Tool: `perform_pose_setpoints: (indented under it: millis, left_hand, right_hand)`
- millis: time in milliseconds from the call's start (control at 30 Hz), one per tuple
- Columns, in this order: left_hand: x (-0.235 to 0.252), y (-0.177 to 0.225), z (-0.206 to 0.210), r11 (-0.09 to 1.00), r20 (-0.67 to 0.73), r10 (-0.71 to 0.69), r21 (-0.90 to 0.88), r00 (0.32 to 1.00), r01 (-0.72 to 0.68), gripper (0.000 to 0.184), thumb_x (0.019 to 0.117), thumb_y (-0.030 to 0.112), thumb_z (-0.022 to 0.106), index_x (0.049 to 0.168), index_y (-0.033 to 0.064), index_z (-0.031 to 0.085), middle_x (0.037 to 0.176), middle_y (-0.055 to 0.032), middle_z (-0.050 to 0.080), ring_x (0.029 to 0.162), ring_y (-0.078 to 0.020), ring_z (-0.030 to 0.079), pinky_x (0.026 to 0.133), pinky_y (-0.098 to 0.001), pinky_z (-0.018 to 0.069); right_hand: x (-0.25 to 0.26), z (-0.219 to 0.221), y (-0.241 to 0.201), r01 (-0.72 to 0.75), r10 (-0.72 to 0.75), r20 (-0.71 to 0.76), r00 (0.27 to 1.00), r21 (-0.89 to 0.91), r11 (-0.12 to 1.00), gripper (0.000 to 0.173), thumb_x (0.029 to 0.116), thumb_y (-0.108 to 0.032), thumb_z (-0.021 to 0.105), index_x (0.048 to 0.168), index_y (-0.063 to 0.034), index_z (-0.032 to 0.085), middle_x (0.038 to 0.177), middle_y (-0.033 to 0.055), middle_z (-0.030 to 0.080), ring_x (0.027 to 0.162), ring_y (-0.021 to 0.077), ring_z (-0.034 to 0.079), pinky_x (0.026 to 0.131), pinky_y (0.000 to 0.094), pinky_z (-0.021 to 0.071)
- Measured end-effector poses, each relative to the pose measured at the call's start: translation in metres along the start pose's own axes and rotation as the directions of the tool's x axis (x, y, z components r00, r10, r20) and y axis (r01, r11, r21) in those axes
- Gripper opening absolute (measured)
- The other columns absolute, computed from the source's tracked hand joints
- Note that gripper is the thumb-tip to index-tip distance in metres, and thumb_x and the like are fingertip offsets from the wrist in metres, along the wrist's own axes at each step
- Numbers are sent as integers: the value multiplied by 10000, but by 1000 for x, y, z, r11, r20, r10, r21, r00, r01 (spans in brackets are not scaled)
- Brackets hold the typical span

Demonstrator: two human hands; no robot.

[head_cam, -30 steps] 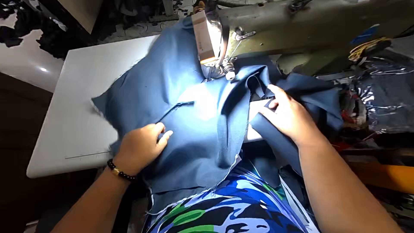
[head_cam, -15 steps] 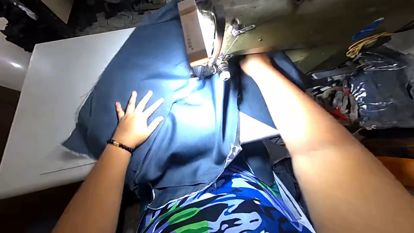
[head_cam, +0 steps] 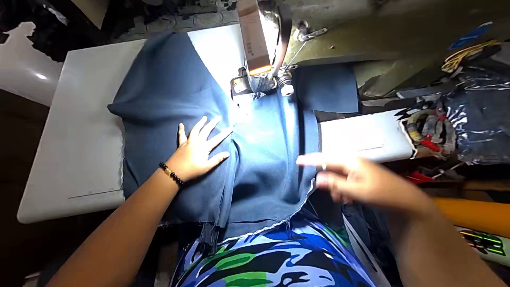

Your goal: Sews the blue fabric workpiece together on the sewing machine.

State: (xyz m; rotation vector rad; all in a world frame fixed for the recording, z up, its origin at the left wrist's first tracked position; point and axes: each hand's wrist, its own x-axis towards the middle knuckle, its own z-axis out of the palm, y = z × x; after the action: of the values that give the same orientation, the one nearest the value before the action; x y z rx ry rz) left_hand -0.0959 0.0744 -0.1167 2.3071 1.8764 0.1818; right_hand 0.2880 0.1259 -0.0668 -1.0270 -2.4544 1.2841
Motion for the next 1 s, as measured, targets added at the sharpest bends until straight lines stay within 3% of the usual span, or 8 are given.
perform_pose_setpoints:
  millis: [133,300,400,467,600,700,867,1000]
  left_hand:
    - [16,-9,3,997,23,37,73,999,-39,667,967,667,353,1585,418,375,1705,16,253,1576,-372,165,1100,-837,68]
    - [11,7,7,997,2,6,80,1000,-6,722,958,712,337,1610,402,324,1711,58,234,1589,-365,109,1072,-860,63]
    - [5,53,20,998,-14,-8,65,1000,8,634,1008,634,326,1601,411,338,1705,38,252,1591,-336,124,1053,-886,61]
    - [5,78,20,998,66,-40,55,997,37,607,1047,589,272,1629,417,248,1726,39,182,1594,-351,85,1037,-894,61]
    - [17,78,11,998,70,32,55,997,-36,641,1011,647,312,1607,411,323,1701,-20,265,1574,-385,166,1052,-886,60]
    - [29,74,19,996,-3,46,76,999,-46,660,982,692,314,1592,443,340,1701,-27,261,1570,-383,180,1071,-870,48]
    - [16,110,26,999,108,-40,0,993,40,662,1002,705,296,1617,469,235,1733,-77,118,1586,-414,36,1018,-912,26]
    - [35,93,4,979,-230,22,-191,973,-67,400,1048,300,453,1379,183,646,1264,-75,705,1182,-305,650,925,-628,480]
  right_hand:
    - [-17,51,3,56,-25,328,944,-85,995,432,1065,-407,512,1378,-124,607,1054,138,733,932,297,723,822,557,564]
    - [-1,-31,36,117,-218,-334,917,-297,948,310,985,-219,555,737,-72,668,723,-12,632,673,57,606,624,263,528]
    - [7,-79,43,-314,0,-555,832,-470,825,290,978,-171,670,927,114,647,1178,333,646,1189,547,570,923,758,434]
    - [12,-65,15,-264,-63,-559,827,-485,834,293,975,-180,658,1007,112,662,1194,356,619,1207,572,544,976,746,417]
    - [12,53,-50,370,-368,50,929,-215,904,301,1014,-363,586,983,-93,717,841,62,692,759,213,684,679,443,574]
    - [33,98,-28,207,-67,442,894,-275,939,350,1054,-334,541,1321,-142,661,1120,154,732,1035,370,707,850,627,539]
    - [25,79,3,-123,440,519,733,-536,835,279,1030,-140,522,1212,-37,706,1173,248,692,1157,461,637,931,692,475]
    - [24,50,-14,229,-211,151,966,-117,966,209,1001,-150,555,942,-48,727,809,80,688,764,194,674,687,412,552]
